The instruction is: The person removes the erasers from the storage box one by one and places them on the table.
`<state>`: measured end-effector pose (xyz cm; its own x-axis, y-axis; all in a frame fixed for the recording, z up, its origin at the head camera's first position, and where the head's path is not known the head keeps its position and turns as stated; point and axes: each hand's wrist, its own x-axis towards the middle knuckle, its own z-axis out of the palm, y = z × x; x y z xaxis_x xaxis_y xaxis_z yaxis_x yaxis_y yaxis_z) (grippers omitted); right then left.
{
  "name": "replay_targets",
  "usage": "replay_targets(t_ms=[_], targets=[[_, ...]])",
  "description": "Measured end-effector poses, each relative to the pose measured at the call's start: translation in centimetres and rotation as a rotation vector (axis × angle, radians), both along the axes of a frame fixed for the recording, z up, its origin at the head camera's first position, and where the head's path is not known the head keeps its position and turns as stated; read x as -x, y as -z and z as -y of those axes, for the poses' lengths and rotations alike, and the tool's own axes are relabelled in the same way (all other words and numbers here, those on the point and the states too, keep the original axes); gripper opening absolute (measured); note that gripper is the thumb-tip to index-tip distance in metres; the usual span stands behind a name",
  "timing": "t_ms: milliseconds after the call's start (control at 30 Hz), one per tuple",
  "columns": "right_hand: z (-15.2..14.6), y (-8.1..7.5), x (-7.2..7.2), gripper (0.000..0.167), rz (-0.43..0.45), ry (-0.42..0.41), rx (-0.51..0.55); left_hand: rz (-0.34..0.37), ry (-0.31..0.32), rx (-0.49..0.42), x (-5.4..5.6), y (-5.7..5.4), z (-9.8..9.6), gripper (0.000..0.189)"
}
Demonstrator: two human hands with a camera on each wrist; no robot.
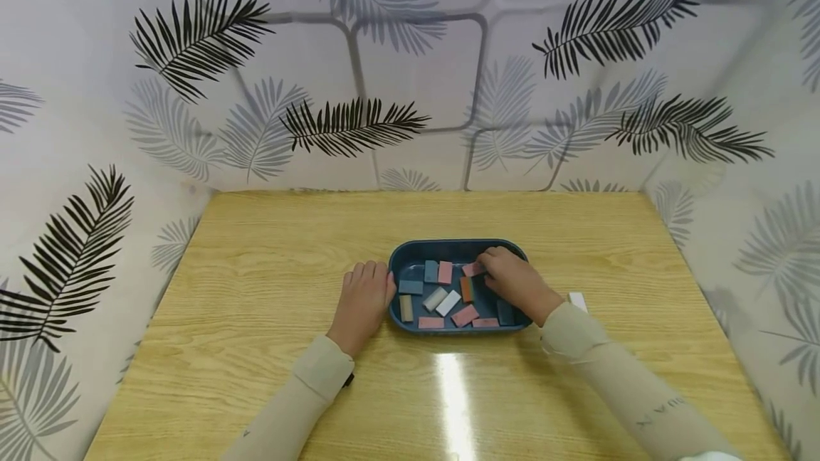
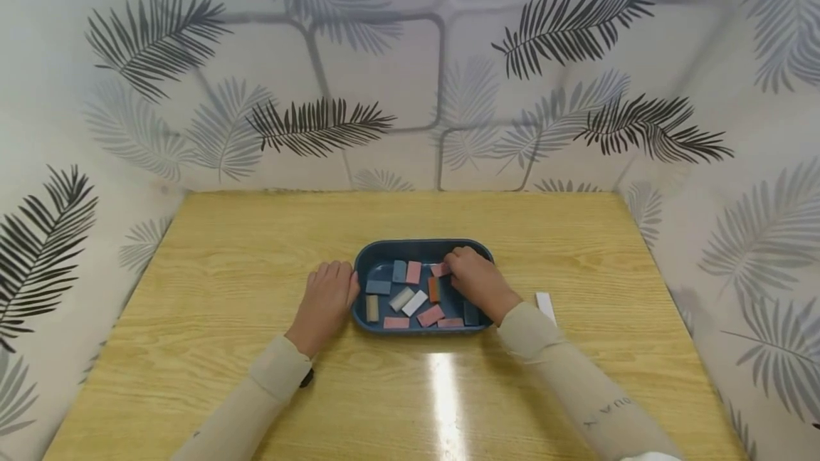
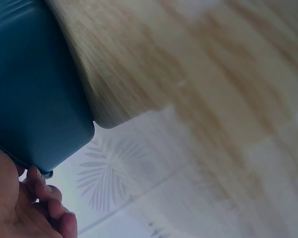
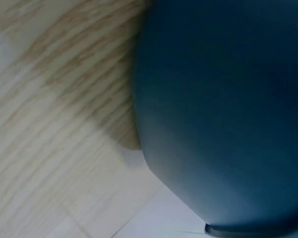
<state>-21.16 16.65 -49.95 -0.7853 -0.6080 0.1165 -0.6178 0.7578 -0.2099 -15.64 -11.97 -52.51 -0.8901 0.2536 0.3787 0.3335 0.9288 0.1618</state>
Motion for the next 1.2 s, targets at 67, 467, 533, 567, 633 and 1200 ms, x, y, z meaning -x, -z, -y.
replay_targets(t_ms=[67,467,533,567,633,1200], targets=[[0.17,0.12,0.01,0.027,-0.001,-0.001,-0.02,0.002,0.001,0.007,0.01,-0.04,0.03,0.023],[0.54,0.88,0.43,0.02,-0.041,0.031,-0.039,-0.015,-0.003,0.011,-0.17,-0.37,-0.02,0.019],[0.5,0.9,0.46,0.019,-0.046,0.026,-0.028,-0.016,-0.007,0.014,-0.18,-0.39,-0.03,0.018],[0.49,0.9,0.48,0.018,-0.047,0.024,-0.024,-0.015,-0.009,0.017,-0.19,-0.4,-0.04,0.019],[0.5,0.87,0.54,0.016,-0.048,0.02,-0.019,-0.013,-0.011,0.018,-0.18,-0.45,-0.01,0.019],[0.38,0.49,0.44,0.016,0.058,0.062,0.024,0.007,-0.029,0.017,-0.3,-0.65,-0.04,0.019]])
